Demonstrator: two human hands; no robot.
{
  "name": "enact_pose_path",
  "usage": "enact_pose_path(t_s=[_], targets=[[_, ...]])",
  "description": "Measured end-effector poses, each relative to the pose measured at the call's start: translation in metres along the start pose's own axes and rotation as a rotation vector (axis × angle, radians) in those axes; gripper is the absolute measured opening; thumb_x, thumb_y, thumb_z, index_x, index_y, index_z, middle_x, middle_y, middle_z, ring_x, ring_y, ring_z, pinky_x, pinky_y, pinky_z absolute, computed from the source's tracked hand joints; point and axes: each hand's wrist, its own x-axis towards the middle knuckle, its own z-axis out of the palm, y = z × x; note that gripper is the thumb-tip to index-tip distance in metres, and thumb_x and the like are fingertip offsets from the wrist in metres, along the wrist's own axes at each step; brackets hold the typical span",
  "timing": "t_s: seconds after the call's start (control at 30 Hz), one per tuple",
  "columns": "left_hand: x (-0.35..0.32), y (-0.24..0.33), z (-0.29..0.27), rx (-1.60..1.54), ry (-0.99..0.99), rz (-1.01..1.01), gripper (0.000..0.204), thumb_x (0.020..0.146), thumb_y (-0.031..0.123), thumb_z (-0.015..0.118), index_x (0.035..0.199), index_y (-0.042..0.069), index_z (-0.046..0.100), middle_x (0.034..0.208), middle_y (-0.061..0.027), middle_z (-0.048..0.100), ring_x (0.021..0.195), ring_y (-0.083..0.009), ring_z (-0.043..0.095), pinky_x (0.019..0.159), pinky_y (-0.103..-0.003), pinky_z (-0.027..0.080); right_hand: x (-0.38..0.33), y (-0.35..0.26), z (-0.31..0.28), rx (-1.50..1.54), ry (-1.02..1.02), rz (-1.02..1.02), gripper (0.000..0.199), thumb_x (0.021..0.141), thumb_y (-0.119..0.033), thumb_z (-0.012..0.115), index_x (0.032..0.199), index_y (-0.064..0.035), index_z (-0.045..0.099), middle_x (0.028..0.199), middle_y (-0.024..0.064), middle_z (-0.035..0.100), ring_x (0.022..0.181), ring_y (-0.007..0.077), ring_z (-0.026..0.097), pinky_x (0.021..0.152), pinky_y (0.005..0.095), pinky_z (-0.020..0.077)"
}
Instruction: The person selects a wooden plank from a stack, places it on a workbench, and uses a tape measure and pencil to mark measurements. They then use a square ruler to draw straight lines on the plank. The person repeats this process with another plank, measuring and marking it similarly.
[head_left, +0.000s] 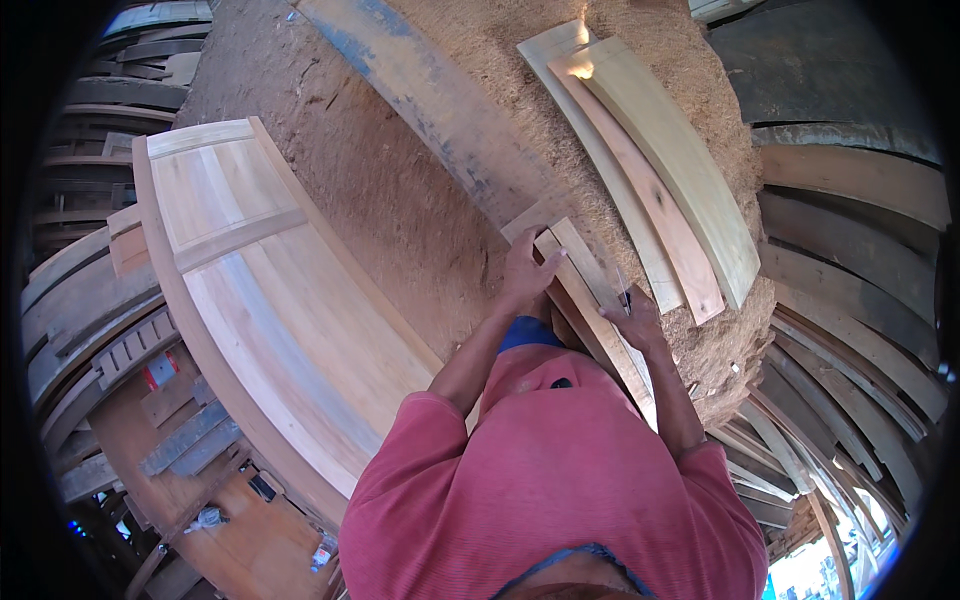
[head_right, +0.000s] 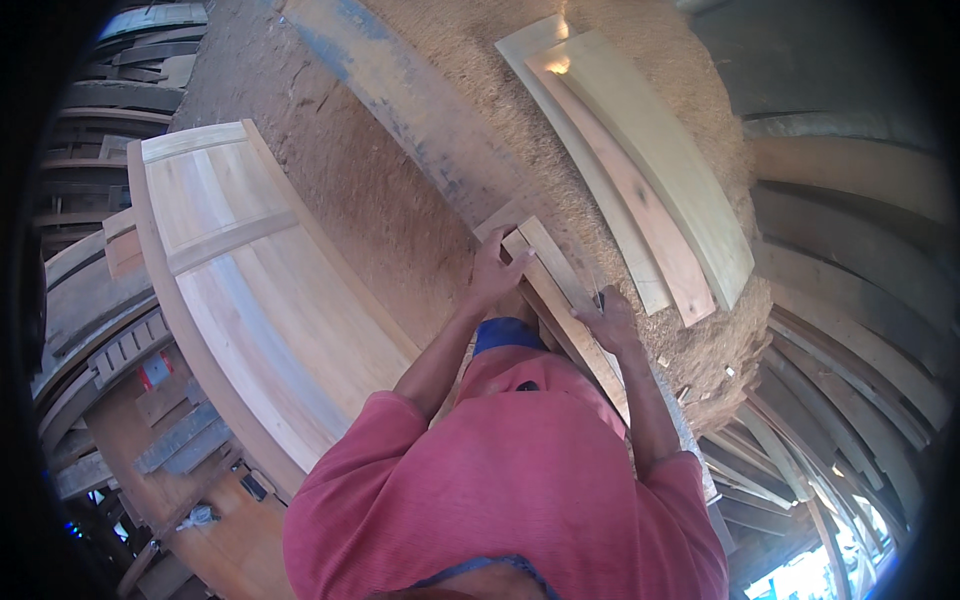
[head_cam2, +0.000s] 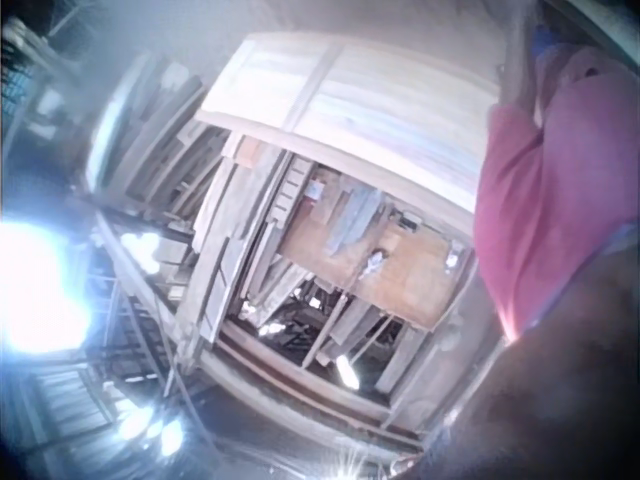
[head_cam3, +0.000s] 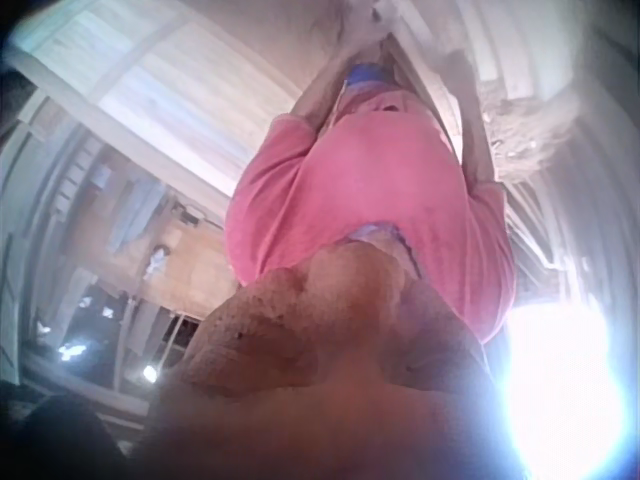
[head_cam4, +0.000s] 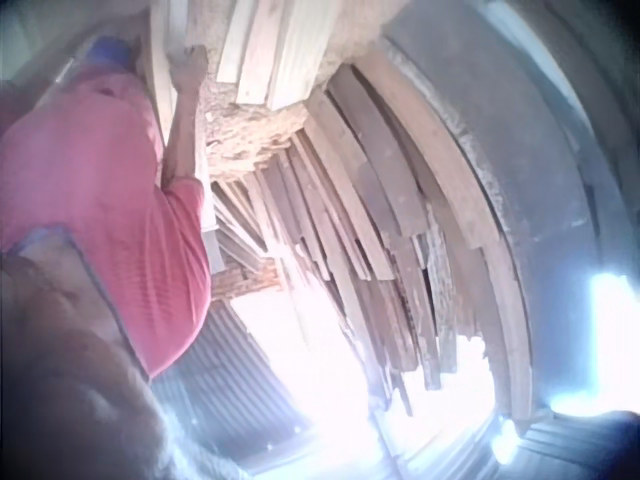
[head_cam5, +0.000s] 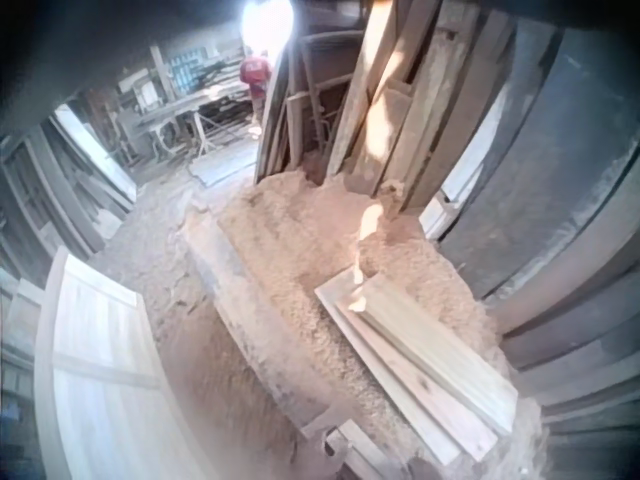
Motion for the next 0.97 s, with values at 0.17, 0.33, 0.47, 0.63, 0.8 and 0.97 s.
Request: enact_pose_path(t_s=[0.17,0.33,0.47,0.63,0.8,0.97], targets=[[0.000,-0.003,0.018,-0.031,0.061,-0.016,0.057,0.089,0.026,0.080,0.135,0.001,0.058,0.123,-0.0216,0.068,0.115,-0.0319,0.067,0.099,-0.041,0.052,0.004,-0.013,-0.007,0.001,-0.029,-0.001,0.059,0.075,-0.043,0.087,0.099,0.0034,0.061,0.094,0.0227,0.066,0.092,0.0388,0.066,0.082,0.0490,0.0506],[0.002,-0.010,0.024,-0.049,0.077,-0.004,0.055,0.089,0.023,0.080,0.134,0.001,0.058,0.114,-0.0173,0.071,0.102,-0.0252,0.071,0.088,-0.038,0.056,0.006,-0.013,-0.006,-0.036,-0.026,-0.009,0.059,0.076,-0.045,0.085,0.098,0.0036,0.061,0.094,0.0233,0.066,0.091,0.0391,0.066,0.082,0.0493,0.0503],[0.001,-0.012,0.025,-0.046,0.097,-0.011,0.055,0.089,0.023,0.080,0.135,0.002,0.058,0.111,-0.0154,0.072,0.095,-0.0218,0.071,0.083,-0.036,0.057,0.006,-0.012,-0.007,-0.039,-0.035,-0.049,0.060,0.076,-0.047,0.084,0.097,0.0038,0.060,0.093,0.0238,0.065,0.090,0.0399,0.065,0.082,0.0500,0.0501],[0.000,-0.010,0.024,-0.059,0.097,-0.019,0.056,0.089,0.023,0.081,0.136,0.002,0.058,0.110,-0.0148,0.073,0.091,-0.0195,0.070,0.080,-0.035,0.057,0.006,-0.015,-0.010,-0.055,-0.052,-0.037,0.060,0.077,-0.048,0.083,0.097,0.0040,0.060,0.092,0.0240,0.064,0.089,0.0409,0.064,0.081,0.0504,0.0497],[-0.001,-0.005,0.022,-0.066,0.085,-0.051,0.057,0.089,0.024,0.081,0.136,0.002,0.059,0.113,-0.0151,0.072,0.096,-0.0208,0.070,0.084,-0.035,0.056,0.007,-0.014,-0.011,-0.069,-0.060,-0.068,0.060,0.077,-0.048,0.083,0.097,0.0039,0.059,0.092,0.0243,0.064,0.090,0.0412,0.064,0.081,0.0510,0.0493],[-0.001,-0.002,0.020,-0.073,0.086,-0.059,0.057,0.089,0.025,0.080,0.137,0.002,0.058,0.117,-0.0166,0.072,0.105,-0.0235,0.070,0.090,-0.036,0.056,0.008,-0.010,-0.009,-0.072,-0.063,-0.075,0.060,0.078,-0.048,0.083,0.097,0.0037,0.059,0.092,0.0246,0.064,0.091,0.0414,0.064,0.082,0.0509,0.0492]])
